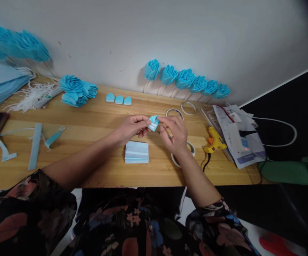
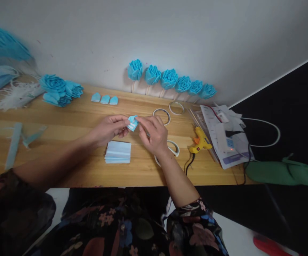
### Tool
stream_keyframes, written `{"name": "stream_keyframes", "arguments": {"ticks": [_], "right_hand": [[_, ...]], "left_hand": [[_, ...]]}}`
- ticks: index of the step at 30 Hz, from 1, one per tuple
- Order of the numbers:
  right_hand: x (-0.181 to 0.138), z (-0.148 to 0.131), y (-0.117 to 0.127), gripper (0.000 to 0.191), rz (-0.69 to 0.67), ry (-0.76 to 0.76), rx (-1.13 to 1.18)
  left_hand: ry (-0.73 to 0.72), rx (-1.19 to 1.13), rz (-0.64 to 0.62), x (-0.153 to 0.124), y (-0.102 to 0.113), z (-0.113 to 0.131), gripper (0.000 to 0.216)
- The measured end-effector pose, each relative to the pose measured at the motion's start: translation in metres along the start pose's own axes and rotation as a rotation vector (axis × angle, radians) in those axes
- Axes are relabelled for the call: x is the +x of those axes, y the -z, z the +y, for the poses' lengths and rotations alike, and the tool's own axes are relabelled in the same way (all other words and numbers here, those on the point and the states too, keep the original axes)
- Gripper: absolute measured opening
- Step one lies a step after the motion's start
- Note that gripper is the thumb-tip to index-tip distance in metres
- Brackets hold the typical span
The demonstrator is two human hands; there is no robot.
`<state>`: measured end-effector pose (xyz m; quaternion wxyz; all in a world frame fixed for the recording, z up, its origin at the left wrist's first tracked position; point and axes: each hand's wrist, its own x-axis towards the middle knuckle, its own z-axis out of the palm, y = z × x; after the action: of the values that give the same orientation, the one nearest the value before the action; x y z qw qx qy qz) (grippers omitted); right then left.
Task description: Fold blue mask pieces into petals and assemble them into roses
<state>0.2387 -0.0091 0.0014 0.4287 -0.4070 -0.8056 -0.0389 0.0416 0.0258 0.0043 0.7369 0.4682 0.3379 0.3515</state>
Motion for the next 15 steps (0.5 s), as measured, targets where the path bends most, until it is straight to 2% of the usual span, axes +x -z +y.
{"name": "stream_keyframes", "arguments": {"ticks": [7,11,15], "right_hand": [[-0.0047,-0.0001,-0.0047,0.014,0.094,-0.234,0.117],[-0.0061,0.0025,-0.0074,0.018,0.115,-0.469,0.401],[-0.0052,0.004,-0.0067,0.024,0.039,-0.571,0.601]], "left_hand": [[-0.023,0.004,0.025,0.0015,0.0018,-0.001,0.018],[-0.021,0.051,0.037,0.0008,0.0009,-0.0014,0.016],[-0.04,0.105,0.053,0.0009,-0.0003,-0.0019,0.014]]}}
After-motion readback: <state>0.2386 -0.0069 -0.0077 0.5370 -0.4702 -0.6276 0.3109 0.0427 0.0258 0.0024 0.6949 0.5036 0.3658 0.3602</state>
